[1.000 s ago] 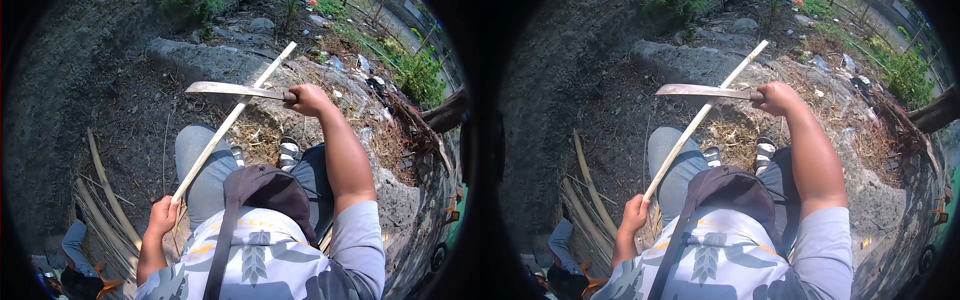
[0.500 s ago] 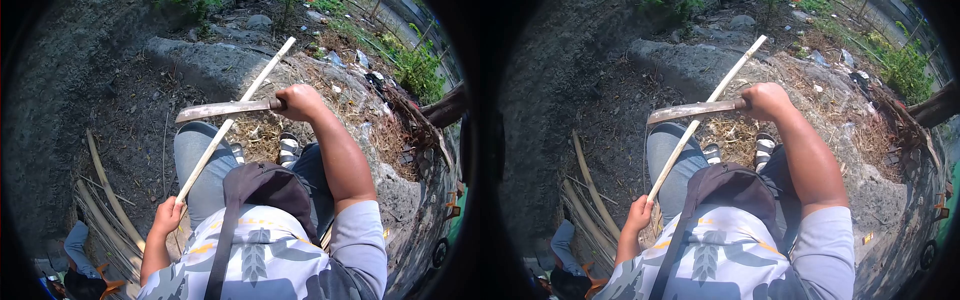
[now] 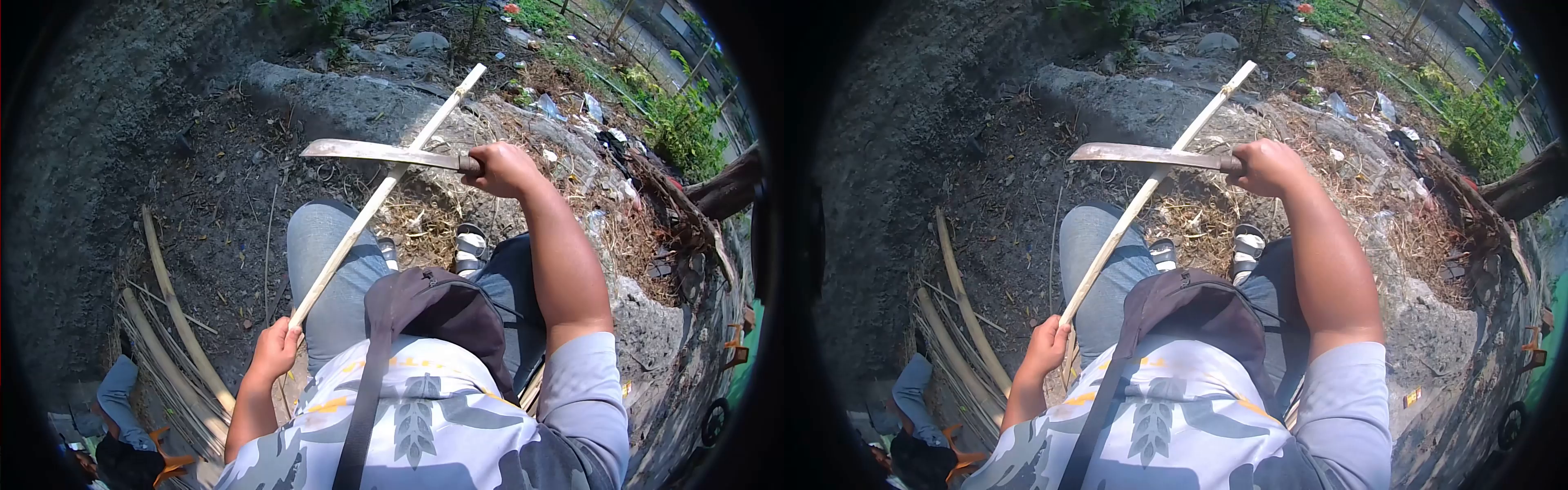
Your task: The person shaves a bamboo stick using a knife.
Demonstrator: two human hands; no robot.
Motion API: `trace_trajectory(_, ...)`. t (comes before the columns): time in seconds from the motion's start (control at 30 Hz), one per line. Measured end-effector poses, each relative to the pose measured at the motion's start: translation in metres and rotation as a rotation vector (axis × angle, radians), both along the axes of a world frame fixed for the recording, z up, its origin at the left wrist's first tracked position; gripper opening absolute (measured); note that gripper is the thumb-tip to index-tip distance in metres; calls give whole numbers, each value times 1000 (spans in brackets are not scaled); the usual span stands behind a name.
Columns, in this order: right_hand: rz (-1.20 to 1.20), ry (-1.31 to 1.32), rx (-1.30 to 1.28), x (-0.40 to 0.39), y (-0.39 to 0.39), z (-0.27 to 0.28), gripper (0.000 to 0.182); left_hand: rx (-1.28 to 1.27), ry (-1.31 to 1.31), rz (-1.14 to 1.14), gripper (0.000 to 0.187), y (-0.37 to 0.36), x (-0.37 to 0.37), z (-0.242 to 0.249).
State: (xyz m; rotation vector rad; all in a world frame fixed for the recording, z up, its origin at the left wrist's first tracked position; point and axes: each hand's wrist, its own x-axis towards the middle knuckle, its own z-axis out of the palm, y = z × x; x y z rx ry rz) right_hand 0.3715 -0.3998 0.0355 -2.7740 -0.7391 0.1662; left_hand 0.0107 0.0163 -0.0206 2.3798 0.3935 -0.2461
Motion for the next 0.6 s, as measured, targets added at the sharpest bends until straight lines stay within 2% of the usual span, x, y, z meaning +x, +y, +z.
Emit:
trace_trajectory(0.07,99,-32,-58,-8,12,12,27,5,-7,0,24,1,-1,-1)
trace_trajectory(0.17,121,-70,-8,0,1,7,26,-18,-37,-34,24,5,-2,-3)
trace_trajectory(0.2,58,-8,-2,9,-8,4,24,-32,-15,-32,24,7,-3,-5)
trace_trajectory(0.23,-113,59,-11,16,-18,-2,24,-49,2,-31,24,7,-2,-6)
trace_trajectory(0.3,-476,13,8,32,-32,-10,29,-44,14,-46,24,9,1,-7)
trace_trajectory(0.4,-776,-11,57,45,-41,-29,35,6,24,-67,24,12,6,7)
trace_trajectory(0.5,-680,76,70,47,-58,-36,43,-6,59,-58,24,13,10,18)
trace_trajectory(0.6,-571,83,98,38,-57,-25,42,-35,62,-64,23,13,11,14)
